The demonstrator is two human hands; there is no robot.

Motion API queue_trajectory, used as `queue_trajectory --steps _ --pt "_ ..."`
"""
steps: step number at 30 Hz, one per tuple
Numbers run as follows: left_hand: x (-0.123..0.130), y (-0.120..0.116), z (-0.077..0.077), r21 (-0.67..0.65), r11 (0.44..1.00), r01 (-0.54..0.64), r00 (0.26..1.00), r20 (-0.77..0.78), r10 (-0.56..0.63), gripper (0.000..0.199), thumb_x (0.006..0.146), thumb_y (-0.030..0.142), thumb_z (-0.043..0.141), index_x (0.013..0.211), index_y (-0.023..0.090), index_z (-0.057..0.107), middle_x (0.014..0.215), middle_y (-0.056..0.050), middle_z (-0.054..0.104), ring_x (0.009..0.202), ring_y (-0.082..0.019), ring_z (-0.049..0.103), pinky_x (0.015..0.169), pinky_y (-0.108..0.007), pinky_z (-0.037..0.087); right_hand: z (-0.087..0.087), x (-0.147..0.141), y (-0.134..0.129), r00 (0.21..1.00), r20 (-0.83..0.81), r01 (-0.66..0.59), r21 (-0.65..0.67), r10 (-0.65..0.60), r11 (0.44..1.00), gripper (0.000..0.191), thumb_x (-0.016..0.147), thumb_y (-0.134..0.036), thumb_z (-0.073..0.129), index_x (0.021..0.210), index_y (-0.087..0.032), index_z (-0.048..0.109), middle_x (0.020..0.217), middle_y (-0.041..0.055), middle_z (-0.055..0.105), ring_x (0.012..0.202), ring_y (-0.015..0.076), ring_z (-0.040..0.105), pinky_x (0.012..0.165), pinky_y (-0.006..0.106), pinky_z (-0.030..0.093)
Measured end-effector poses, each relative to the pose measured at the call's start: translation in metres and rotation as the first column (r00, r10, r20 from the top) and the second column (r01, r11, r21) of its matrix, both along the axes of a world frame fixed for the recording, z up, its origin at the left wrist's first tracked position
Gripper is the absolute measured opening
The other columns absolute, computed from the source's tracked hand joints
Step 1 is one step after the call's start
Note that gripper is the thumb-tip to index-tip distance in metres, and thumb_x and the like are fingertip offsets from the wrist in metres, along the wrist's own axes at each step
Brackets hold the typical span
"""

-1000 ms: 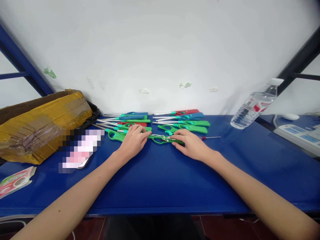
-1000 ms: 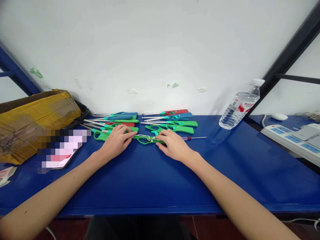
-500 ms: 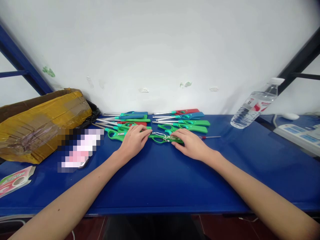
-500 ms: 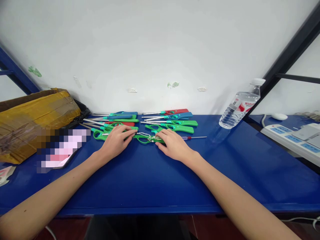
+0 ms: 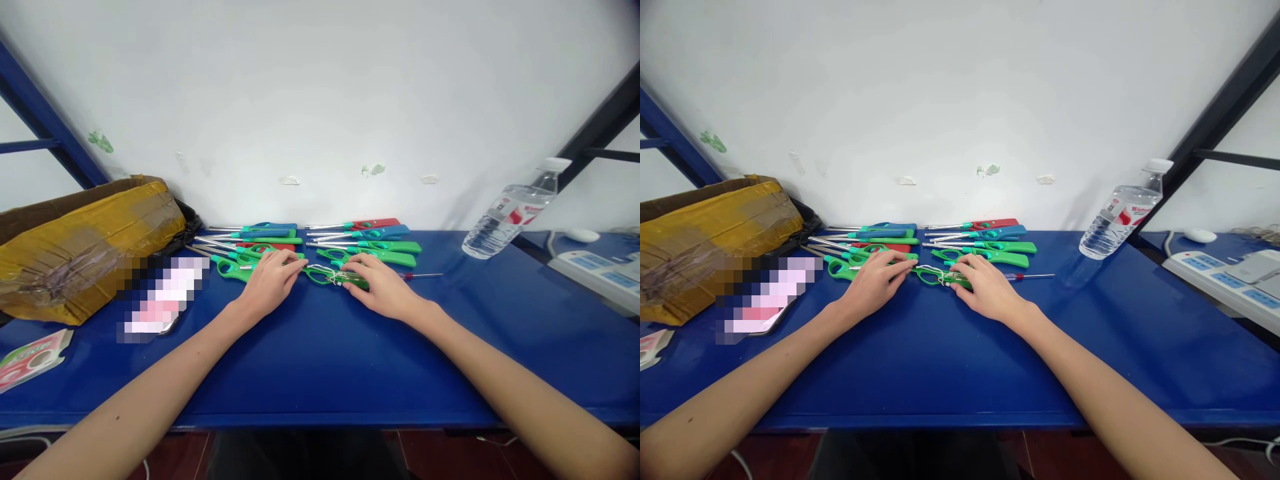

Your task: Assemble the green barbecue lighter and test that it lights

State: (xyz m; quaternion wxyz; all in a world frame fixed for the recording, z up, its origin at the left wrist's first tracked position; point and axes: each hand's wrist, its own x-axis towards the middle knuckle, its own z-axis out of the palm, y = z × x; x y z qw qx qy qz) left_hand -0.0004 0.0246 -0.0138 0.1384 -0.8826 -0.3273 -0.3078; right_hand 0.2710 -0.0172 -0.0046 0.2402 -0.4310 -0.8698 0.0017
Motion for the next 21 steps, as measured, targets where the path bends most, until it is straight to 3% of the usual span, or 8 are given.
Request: queue_trajectory --steps 8,14,21 --pt "0.005 -0.006 0.006 -0.105 0.994 0.02 1.0 0.01 -0.02 0.019 0.096 0.015 0.048 0.107 0.014 0.064 0.109 -0.012 0.068 0.101 -0.025 0.064 0.091 -0.042 0.049 -0.002 -0.008 0.006 0.994 0.01 -0.113 -0.021 0.113 0.993 0.028 0.098 -0.029 0.05 0.119 -0.017 0.065 0.117 0.0126 0.067 0.11 0.0278 0.059 0.095 0.048 0.052" --pt "0.006 -0.013 0.011 -0.172 0.985 0.012 1.0 -0.02 -0.016 0.017 0.094 0.014 0.048 0.106 0.017 0.06 0.104 -0.008 0.071 0.097 -0.024 0.065 0.092 -0.041 0.049 0.0 -0.005 0.003 0.99 0.014 -0.142 -0.042 0.142 0.989 0.026 0.098 -0.026 0.05 0.114 -0.018 0.068 0.114 0.0117 0.067 0.106 0.0268 0.06 0.093 0.046 0.053" --pt "0.005 -0.011 0.008 -0.238 0.97 0.048 0.996 -0.065 -0.065 0.018 0.097 0.017 0.043 0.106 0.017 0.059 0.1 -0.006 0.073 0.089 -0.02 0.068 0.105 -0.044 0.043 0.003 -0.003 -0.001 0.983 0.022 -0.18 -0.061 0.181 0.982 0.027 0.098 -0.026 0.049 0.116 -0.019 0.068 0.113 0.0119 0.065 0.104 0.0259 0.06 0.09 0.045 0.053"
